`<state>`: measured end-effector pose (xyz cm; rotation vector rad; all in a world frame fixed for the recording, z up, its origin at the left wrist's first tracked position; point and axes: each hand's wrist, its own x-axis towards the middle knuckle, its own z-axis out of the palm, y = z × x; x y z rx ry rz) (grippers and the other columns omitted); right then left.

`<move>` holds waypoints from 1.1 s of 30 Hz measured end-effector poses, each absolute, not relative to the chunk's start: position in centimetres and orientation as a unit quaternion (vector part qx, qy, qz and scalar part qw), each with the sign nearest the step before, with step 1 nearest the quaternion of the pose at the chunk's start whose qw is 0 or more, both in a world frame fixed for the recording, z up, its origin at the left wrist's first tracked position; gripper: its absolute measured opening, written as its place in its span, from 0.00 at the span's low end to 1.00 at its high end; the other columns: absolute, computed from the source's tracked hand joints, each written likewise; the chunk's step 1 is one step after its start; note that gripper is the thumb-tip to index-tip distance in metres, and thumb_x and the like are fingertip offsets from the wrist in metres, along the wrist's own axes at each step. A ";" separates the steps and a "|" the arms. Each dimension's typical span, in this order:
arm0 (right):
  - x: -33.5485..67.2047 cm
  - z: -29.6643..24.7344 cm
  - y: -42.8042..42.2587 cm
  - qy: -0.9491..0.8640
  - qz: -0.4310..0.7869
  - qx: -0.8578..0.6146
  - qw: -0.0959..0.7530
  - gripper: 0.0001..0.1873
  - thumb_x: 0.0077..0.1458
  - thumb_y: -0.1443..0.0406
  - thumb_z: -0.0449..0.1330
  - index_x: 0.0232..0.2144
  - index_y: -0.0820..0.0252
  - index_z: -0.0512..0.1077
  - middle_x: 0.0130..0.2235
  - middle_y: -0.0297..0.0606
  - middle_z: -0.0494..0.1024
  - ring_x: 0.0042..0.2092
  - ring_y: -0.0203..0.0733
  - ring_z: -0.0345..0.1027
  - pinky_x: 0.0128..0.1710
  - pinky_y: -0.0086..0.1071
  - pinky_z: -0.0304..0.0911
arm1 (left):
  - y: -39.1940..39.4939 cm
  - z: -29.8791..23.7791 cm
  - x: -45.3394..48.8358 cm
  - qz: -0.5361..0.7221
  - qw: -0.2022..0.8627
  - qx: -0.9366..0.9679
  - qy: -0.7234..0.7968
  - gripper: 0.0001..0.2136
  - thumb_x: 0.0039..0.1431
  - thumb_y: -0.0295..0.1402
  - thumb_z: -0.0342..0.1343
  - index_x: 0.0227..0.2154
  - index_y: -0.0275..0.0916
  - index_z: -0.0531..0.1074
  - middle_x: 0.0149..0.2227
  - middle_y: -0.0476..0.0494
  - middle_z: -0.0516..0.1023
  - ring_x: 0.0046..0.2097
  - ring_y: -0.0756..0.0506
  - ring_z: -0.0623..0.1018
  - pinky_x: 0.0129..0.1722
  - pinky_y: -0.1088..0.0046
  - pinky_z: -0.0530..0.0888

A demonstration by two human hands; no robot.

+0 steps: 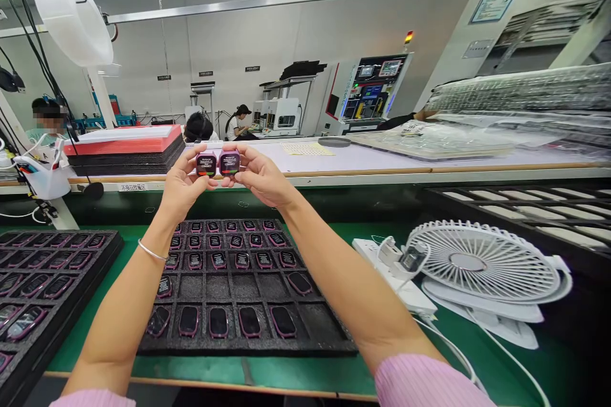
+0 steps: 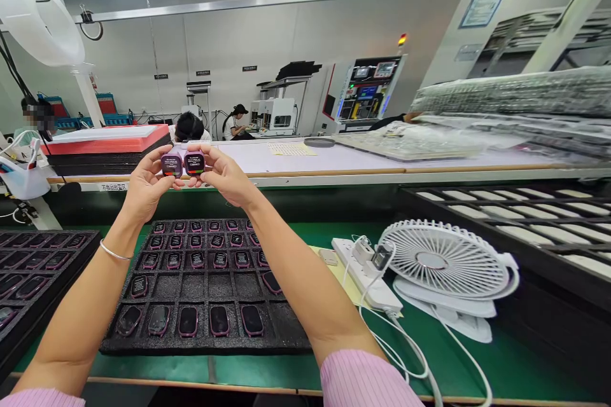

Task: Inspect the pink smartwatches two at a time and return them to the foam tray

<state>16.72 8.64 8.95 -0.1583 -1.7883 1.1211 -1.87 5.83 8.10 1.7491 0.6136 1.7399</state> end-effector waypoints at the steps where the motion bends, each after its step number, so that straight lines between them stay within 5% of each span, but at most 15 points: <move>1: 16.7 8.9 8.6 -0.735 0.462 -0.066 0.492 0.26 0.50 0.71 0.59 0.53 0.58 0.65 0.44 0.37 0.73 0.36 0.35 0.73 0.41 0.34 0.72 | 5.8 8.1 -1.9 0.654 0.296 0.658 0.228 0.27 0.45 0.23 0.59 0.51 0.41 0.69 0.38 0.48 0.77 0.30 0.53 0.78 0.33 0.76 0.79; 25: 16.8 -1.4 6.2 -0.664 0.558 -0.114 0.485 0.24 0.54 0.65 0.64 0.52 0.57 0.65 0.39 0.35 0.74 0.33 0.36 0.73 0.36 0.32 0.71 | 2.5 -0.3 -1.7 0.594 0.405 0.611 0.331 0.24 0.48 0.29 0.65 0.50 0.39 0.69 0.40 0.46 0.76 0.28 0.53 0.79 0.29 0.77 0.78; 33: 16.9 -6.2 4.7 -0.597 0.631 -0.161 0.469 0.25 0.49 0.69 0.65 0.50 0.56 0.67 0.37 0.34 0.75 0.32 0.36 0.73 0.34 0.32 0.69 | 0.5 -4.8 -1.6 0.561 0.484 0.558 0.373 0.24 0.49 0.29 0.60 0.52 0.39 0.68 0.49 0.40 0.75 0.30 0.50 0.81 0.34 0.70 0.82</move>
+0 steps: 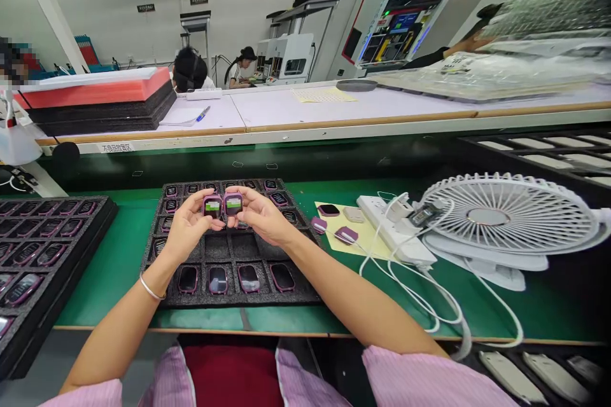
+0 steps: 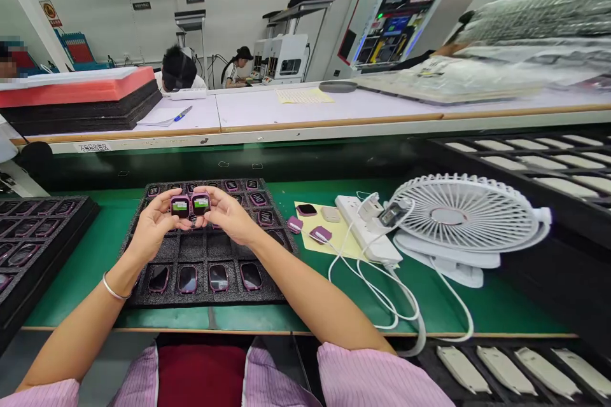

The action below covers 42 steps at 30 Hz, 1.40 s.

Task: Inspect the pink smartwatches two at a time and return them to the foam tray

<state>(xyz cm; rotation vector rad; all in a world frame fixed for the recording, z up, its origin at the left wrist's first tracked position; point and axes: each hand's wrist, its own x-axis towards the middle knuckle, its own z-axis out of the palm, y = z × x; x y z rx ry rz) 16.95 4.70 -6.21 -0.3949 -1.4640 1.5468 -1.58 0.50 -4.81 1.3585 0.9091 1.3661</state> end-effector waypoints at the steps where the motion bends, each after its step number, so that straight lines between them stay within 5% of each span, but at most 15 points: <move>1: 16.9 -6.6 4.7 -0.586 0.638 -0.170 0.470 0.24 0.48 0.69 0.64 0.49 0.56 0.68 0.36 0.33 0.75 0.31 0.36 0.73 0.33 0.32 0.69 | 0.5 -5.1 -1.6 0.558 0.490 0.552 0.378 0.23 0.49 0.29 0.59 0.51 0.39 0.69 0.49 0.39 0.76 0.30 0.49 0.81 0.33 0.69 0.82; 12: 16.9 -7.7 4.6 -0.558 0.640 -0.211 0.485 0.19 0.50 0.64 0.68 0.44 0.58 0.70 0.34 0.31 0.73 0.24 0.30 0.69 0.25 0.27 0.65 | 0.4 -5.8 -1.3 0.536 0.512 0.528 0.413 0.21 0.53 0.33 0.59 0.51 0.38 0.71 0.46 0.39 0.78 0.28 0.47 0.82 0.31 0.69 0.83; 27: 16.8 -7.0 4.5 -0.572 0.629 -0.203 0.487 0.21 0.46 0.67 0.68 0.44 0.57 0.70 0.37 0.33 0.73 0.27 0.33 0.68 0.28 0.30 0.69 | 0.4 -5.1 -1.5 0.552 0.531 0.513 0.387 0.20 0.49 0.31 0.58 0.48 0.38 0.72 0.44 0.42 0.79 0.28 0.47 0.82 0.31 0.68 0.82; 37: 15.7 3.1 9.8 -0.601 0.595 -0.113 0.521 0.15 0.53 0.62 0.59 0.44 0.58 0.67 0.32 0.32 0.73 0.26 0.34 0.68 0.26 0.29 0.66 | 5.8 3.7 -1.5 0.615 0.465 0.572 0.278 0.22 0.47 0.29 0.56 0.48 0.39 0.70 0.38 0.48 0.77 0.28 0.49 0.81 0.31 0.71 0.81; 42: 16.1 7.7 11.3 -0.671 0.517 -0.083 0.524 0.24 0.46 0.68 0.61 0.48 0.58 0.65 0.36 0.32 0.73 0.30 0.34 0.69 0.35 0.32 0.70 | 7.7 7.4 -1.3 0.632 0.368 0.635 0.248 0.26 0.46 0.26 0.61 0.52 0.42 0.69 0.41 0.47 0.77 0.32 0.50 0.80 0.36 0.73 0.81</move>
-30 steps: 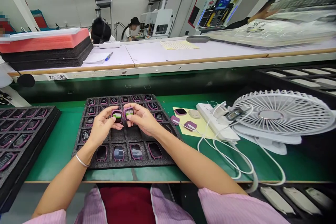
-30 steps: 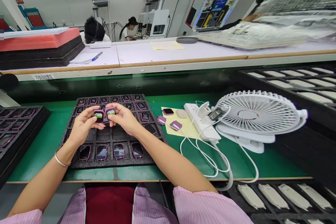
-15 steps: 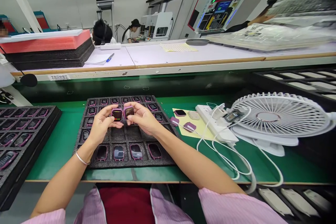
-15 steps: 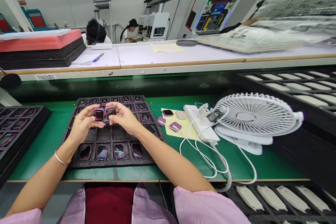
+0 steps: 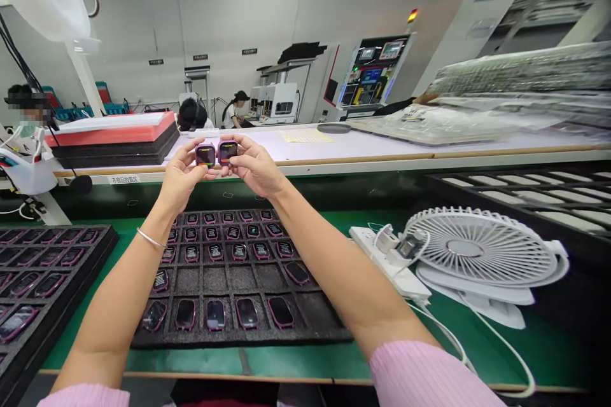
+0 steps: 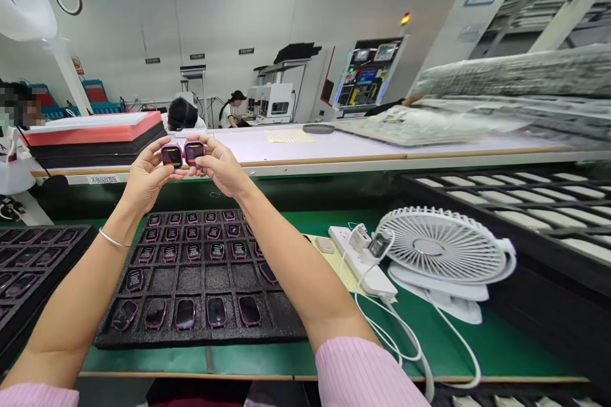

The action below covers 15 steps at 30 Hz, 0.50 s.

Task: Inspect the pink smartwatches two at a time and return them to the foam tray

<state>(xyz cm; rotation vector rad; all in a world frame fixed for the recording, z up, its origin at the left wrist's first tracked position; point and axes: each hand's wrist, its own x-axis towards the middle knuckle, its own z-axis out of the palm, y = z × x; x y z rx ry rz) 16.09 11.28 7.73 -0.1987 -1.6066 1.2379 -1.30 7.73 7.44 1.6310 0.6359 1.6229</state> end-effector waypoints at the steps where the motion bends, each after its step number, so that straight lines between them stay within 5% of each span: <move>1: 16.2 8.3 11.3 -0.679 0.507 -0.081 0.525 0.26 0.45 0.69 0.61 0.49 0.57 0.65 0.36 0.32 0.73 0.31 0.34 0.69 0.36 0.33 0.70 | 7.9 7.8 -1.2 0.636 0.349 0.644 0.241 0.27 0.46 0.26 0.62 0.52 0.43 0.68 0.42 0.46 0.77 0.33 0.50 0.80 0.36 0.73 0.80; 15: 17.1 10.3 10.2 -0.697 0.493 -0.064 0.518 0.29 0.44 0.71 0.63 0.50 0.56 0.65 0.40 0.33 0.74 0.32 0.34 0.72 0.40 0.33 0.72 | 7.4 9.5 -0.4 0.664 0.295 0.650 0.225 0.27 0.43 0.27 0.65 0.50 0.44 0.70 0.42 0.47 0.78 0.33 0.51 0.79 0.35 0.75 0.78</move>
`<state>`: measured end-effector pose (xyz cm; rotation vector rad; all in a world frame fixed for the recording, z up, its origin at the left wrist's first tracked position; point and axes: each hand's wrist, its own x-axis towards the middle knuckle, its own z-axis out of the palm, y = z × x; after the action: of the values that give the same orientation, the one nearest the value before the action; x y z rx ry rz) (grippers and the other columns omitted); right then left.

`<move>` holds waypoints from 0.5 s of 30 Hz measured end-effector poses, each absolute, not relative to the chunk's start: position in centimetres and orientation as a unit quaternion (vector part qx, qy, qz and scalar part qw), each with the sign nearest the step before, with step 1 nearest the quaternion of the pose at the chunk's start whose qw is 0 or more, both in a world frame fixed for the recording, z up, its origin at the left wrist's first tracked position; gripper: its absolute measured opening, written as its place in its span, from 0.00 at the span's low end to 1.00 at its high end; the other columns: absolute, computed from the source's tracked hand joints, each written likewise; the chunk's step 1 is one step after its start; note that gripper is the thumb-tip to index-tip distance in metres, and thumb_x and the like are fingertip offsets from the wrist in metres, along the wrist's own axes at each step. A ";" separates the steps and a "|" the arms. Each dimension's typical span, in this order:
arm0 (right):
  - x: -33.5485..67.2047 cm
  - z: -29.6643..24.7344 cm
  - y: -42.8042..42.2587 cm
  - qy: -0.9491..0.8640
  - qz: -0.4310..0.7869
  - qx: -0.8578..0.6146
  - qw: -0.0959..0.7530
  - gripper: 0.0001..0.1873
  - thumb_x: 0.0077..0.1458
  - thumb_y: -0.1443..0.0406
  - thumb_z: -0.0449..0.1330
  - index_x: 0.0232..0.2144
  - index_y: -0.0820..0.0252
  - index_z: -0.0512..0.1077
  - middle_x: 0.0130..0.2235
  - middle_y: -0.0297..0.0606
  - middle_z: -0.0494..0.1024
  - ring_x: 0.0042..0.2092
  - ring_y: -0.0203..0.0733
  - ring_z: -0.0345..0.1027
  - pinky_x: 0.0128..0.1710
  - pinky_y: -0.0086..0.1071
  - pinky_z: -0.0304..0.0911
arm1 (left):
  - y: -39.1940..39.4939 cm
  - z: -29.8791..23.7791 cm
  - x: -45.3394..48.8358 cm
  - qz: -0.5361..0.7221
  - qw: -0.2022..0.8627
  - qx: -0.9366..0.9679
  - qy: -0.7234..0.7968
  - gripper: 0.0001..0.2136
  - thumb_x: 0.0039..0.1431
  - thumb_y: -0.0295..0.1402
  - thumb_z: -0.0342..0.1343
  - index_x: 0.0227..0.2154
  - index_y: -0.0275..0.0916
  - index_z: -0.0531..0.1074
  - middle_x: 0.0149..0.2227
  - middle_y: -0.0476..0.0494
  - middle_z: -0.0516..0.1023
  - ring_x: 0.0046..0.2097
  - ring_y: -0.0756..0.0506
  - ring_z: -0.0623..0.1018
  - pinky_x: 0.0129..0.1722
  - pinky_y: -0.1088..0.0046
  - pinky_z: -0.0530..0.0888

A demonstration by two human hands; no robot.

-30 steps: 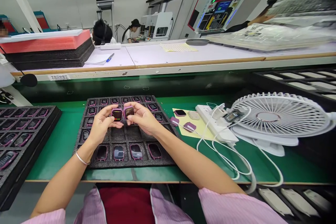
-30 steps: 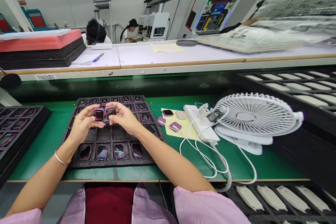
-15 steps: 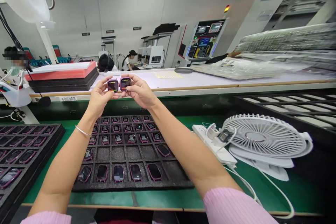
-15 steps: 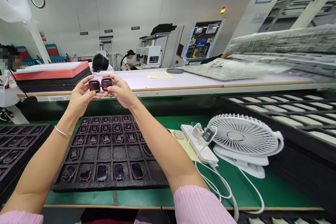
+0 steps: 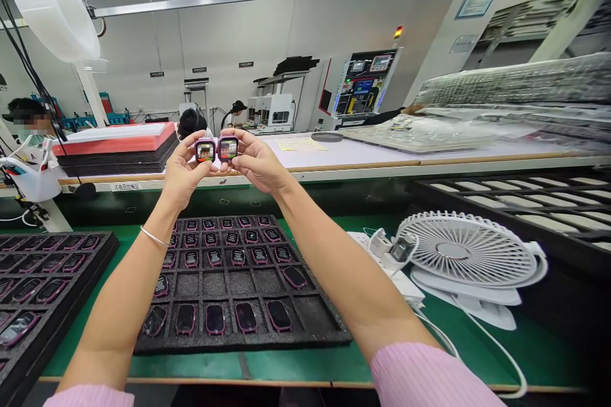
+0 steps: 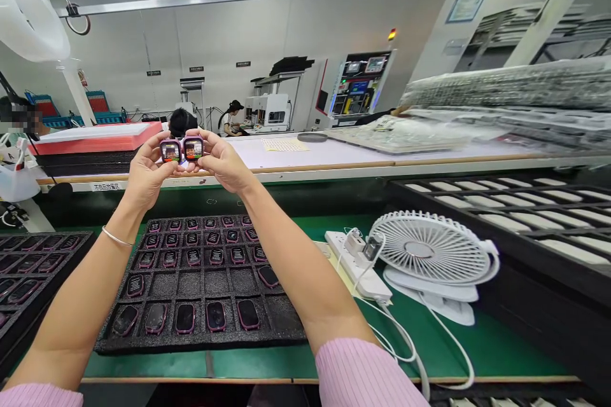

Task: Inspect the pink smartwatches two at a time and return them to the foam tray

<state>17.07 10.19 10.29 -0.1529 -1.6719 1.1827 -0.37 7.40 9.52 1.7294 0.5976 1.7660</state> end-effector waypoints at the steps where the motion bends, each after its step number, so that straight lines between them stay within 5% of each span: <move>1: 17.1 10.4 10.1 -0.700 0.489 -0.063 0.516 0.28 0.44 0.71 0.63 0.50 0.56 0.65 0.40 0.33 0.74 0.33 0.34 0.72 0.41 0.33 0.72 | 7.3 9.6 -0.4 0.664 0.295 0.650 0.224 0.27 0.44 0.27 0.65 0.50 0.44 0.70 0.41 0.47 0.78 0.32 0.51 0.79 0.34 0.75 0.78; 8: 17.1 8.9 8.7 -0.714 0.472 -0.057 0.514 0.25 0.51 0.66 0.65 0.51 0.56 0.65 0.40 0.35 0.74 0.34 0.36 0.72 0.39 0.33 0.71 | 6.4 8.1 -0.6 0.664 0.299 0.649 0.222 0.25 0.47 0.30 0.66 0.50 0.44 0.70 0.39 0.48 0.78 0.28 0.52 0.78 0.31 0.77 0.78; 15: 16.8 0.8 6.2 -0.656 0.556 -0.099 0.500 0.27 0.48 0.71 0.62 0.52 0.55 0.65 0.40 0.35 0.74 0.34 0.36 0.72 0.39 0.33 0.70 | 2.9 1.1 -1.1 0.620 0.393 0.613 0.293 0.26 0.47 0.27 0.65 0.51 0.40 0.68 0.43 0.45 0.77 0.31 0.52 0.80 0.34 0.75 0.79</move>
<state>16.78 6.18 0.82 -0.2392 -1.5866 1.3446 -1.08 2.88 1.10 1.5549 0.7434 1.5734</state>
